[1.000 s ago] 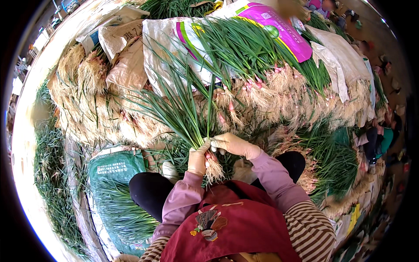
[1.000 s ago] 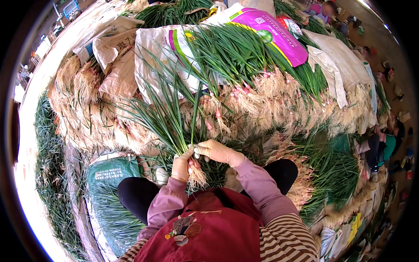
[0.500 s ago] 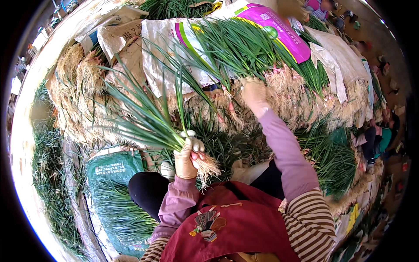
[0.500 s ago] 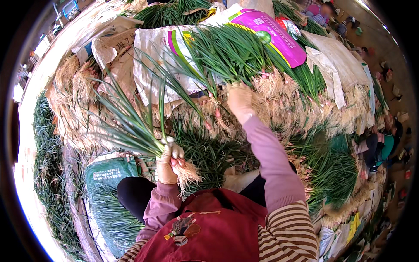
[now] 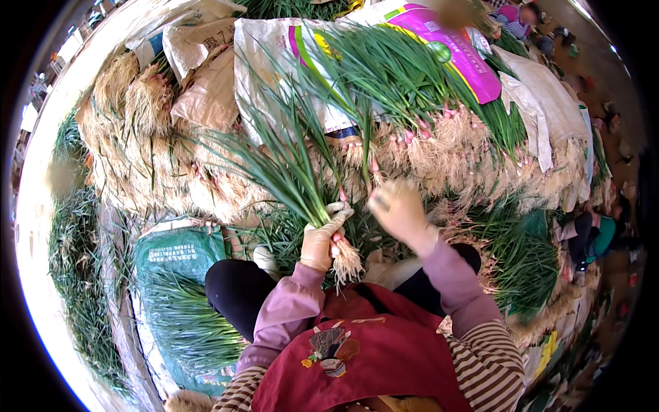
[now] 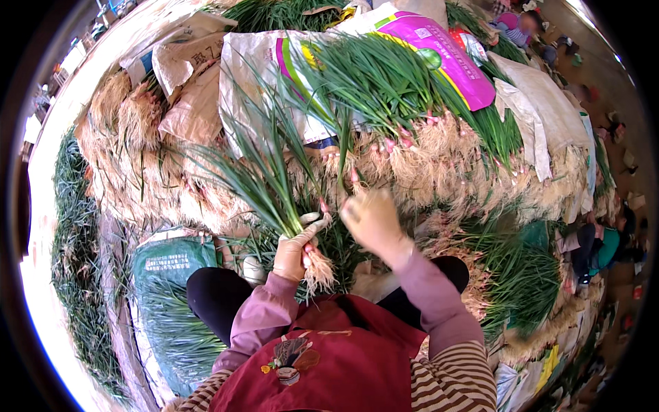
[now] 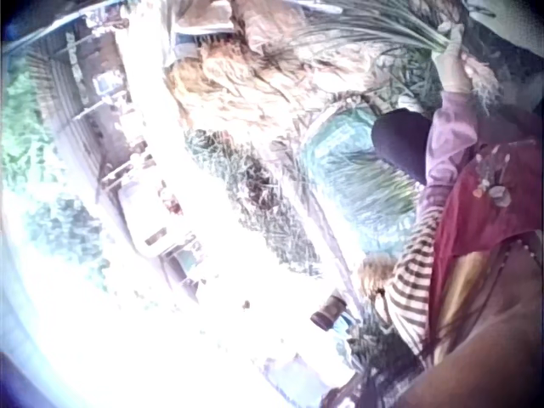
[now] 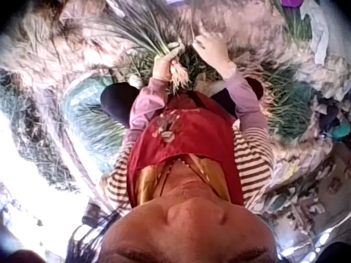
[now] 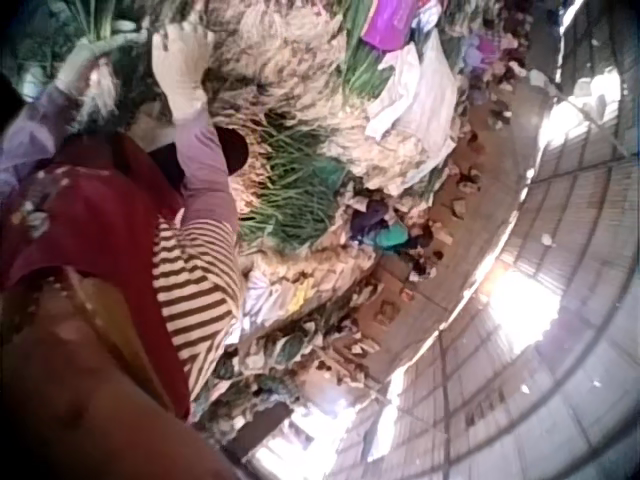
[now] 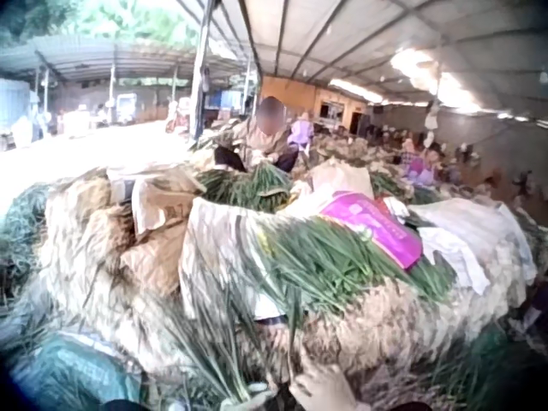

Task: The person peels outer layers and roots from scallions by hand, gathering them into bundles and placing them onto a pile.

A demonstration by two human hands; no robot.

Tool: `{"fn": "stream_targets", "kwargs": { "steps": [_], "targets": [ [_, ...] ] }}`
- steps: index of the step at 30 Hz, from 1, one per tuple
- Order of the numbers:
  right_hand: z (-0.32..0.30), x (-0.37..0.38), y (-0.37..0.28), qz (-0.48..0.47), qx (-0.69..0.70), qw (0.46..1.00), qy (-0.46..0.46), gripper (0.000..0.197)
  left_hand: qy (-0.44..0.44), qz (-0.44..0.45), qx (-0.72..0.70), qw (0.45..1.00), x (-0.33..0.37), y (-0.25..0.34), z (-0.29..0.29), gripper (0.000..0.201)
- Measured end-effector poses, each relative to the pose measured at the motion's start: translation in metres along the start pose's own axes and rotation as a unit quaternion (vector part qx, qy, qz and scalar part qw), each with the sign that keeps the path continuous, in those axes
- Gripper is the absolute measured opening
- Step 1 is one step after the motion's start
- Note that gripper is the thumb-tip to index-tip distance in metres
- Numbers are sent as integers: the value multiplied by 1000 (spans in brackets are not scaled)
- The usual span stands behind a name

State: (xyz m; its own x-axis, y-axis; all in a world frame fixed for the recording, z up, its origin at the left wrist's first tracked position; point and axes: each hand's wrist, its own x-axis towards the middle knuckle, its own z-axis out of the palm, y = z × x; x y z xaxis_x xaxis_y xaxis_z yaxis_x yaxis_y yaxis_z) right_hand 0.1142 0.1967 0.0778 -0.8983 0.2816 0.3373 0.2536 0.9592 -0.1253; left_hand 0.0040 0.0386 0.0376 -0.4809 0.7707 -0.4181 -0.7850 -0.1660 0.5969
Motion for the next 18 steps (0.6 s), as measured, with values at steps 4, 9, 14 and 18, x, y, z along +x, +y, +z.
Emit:
{"fn": "stream_targets", "kwargs": {
  "steps": [4, 9, 14, 18],
  "targets": [
    [5, -28, -32, -14, 236, 968, -84, 25, 9, -28, 84, 996, 4, -16, -3, 13],
    [39, -9, -8, 347, 609, 712, -44, 21, -4, -68, 103, 992, -2, -17, 1, 12],
    [52, -9, -29, 424, 786, 449, 9, 22, -24, -42, 58, 997, -3, -19, -3, 9],
    [59, -30, -17, 240, 154, 933, -218, 21, 25, 3, 108, 994, -6, -17, -5, 7]
  ]
}}
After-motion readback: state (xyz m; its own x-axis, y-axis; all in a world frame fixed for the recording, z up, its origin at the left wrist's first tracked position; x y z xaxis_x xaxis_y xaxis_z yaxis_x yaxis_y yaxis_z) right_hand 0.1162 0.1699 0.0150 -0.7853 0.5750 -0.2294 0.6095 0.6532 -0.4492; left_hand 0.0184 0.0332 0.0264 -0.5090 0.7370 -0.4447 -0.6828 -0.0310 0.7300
